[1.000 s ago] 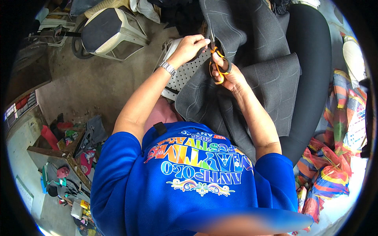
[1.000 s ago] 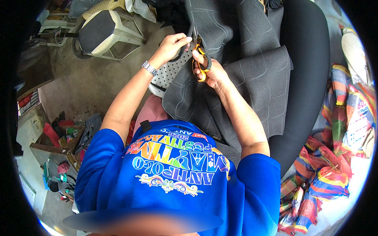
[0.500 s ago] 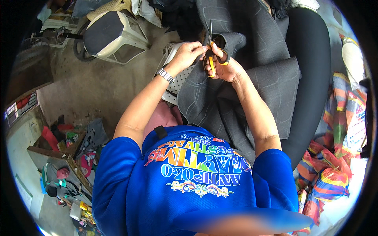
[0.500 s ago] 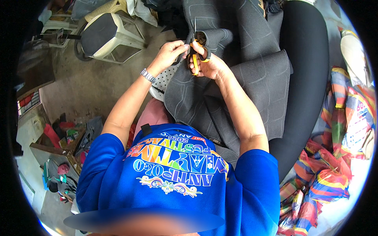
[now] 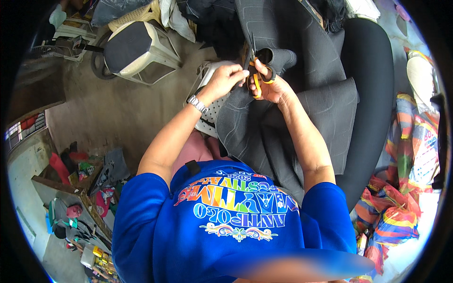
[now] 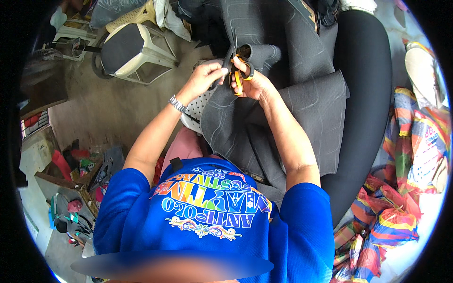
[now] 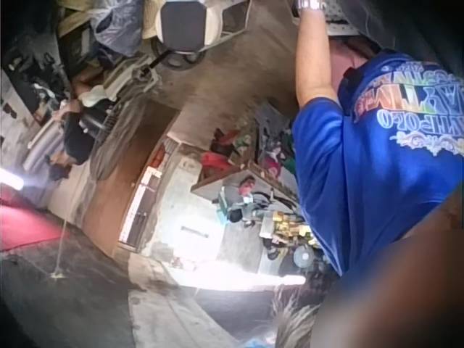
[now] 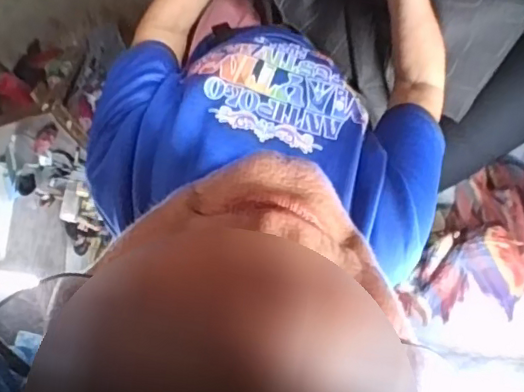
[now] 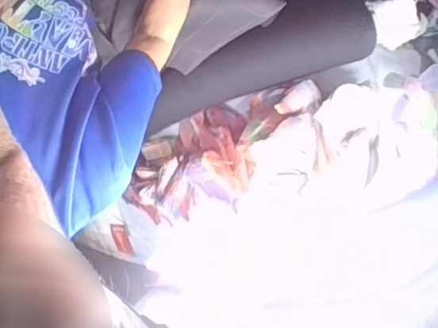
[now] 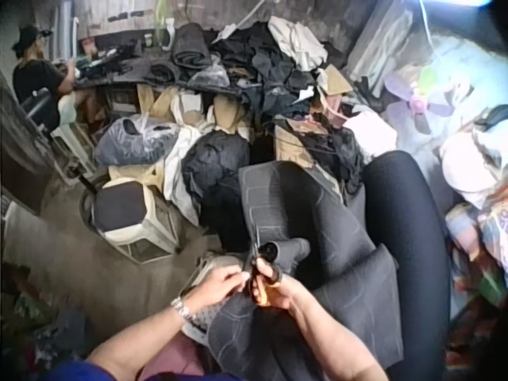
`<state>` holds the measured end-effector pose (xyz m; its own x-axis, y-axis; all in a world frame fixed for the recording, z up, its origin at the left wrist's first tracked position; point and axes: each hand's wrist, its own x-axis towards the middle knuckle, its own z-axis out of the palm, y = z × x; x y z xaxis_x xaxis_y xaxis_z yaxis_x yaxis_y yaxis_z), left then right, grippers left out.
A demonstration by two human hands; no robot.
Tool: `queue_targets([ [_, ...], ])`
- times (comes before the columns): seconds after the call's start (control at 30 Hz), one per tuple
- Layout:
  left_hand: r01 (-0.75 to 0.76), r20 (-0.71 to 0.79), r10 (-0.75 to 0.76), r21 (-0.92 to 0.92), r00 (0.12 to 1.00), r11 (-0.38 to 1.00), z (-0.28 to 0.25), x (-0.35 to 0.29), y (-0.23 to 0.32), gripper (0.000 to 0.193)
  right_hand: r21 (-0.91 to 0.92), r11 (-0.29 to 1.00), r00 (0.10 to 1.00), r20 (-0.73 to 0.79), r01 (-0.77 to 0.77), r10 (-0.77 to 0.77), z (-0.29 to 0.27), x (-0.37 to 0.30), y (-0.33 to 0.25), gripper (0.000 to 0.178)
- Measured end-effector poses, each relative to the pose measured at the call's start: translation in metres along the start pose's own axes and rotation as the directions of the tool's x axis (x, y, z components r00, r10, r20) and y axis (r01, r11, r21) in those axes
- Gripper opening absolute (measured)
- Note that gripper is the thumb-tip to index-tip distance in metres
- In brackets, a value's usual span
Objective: The person uses shears to cut a large piece of dark gray fabric laid on a table. They follow chalk lines, repeatedly repositioning and folding the fabric to make precise cuts along marked edges. Cut pieces are set aside as the task progresses.
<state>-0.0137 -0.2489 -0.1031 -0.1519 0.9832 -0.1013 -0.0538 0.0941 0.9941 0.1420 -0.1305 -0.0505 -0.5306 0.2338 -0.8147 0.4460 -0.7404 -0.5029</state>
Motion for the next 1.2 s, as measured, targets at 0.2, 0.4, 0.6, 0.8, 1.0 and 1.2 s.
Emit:
queue_targets([
  [0.2, -0.006, -0.05, 0.005, -0.026, 0.999, 1.0, 0.0, -0.007, 0.0, 0.034, 0.009, 0.981, 0.979, -0.065, 0.193, -0.192, 0.004, 0.013, -0.001, 0.056],
  [0.4, 0.056, 0.017, -0.056, 0.038, 0.998, 0.998, -0.002, -0.015, 0.003, 0.035, -0.081, 0.996, 0.999, -0.037, 0.035, -0.038, -0.005, 0.016, -0.011, 0.059],
  [0.6, 0.03, -0.03, -0.03, -0.016, 0.999, 0.999, -0.001, -0.021, 0.002, 0.035, -0.093, 0.996, 1.0, 0.003, 0.001, 0.0, -0.005, 0.026, -0.031, 0.063],
  [0.8, 0.049, 0.007, -0.049, -0.006, 0.999, 0.999, -0.007, -0.026, 0.003, 0.034, -0.079, 0.996, 0.997, -0.056, 0.043, -0.048, -0.007, 0.029, -0.031, 0.055],
  [1.0, 0.09, 0.023, -0.09, -0.011, 0.996, 0.996, -0.005, -0.035, 0.006, 0.034, -0.1, 0.995, 1.0, 0.025, 0.0, 0.003, -0.007, 0.044, -0.05, 0.059],
  [1.2, 0.046, 0.015, -0.046, -0.047, 0.999, 0.998, -0.008, -0.041, 0.003, 0.034, -0.144, 0.984, 0.989, -0.087, 0.106, -0.12, -0.007, 0.049, -0.052, 0.059],
])
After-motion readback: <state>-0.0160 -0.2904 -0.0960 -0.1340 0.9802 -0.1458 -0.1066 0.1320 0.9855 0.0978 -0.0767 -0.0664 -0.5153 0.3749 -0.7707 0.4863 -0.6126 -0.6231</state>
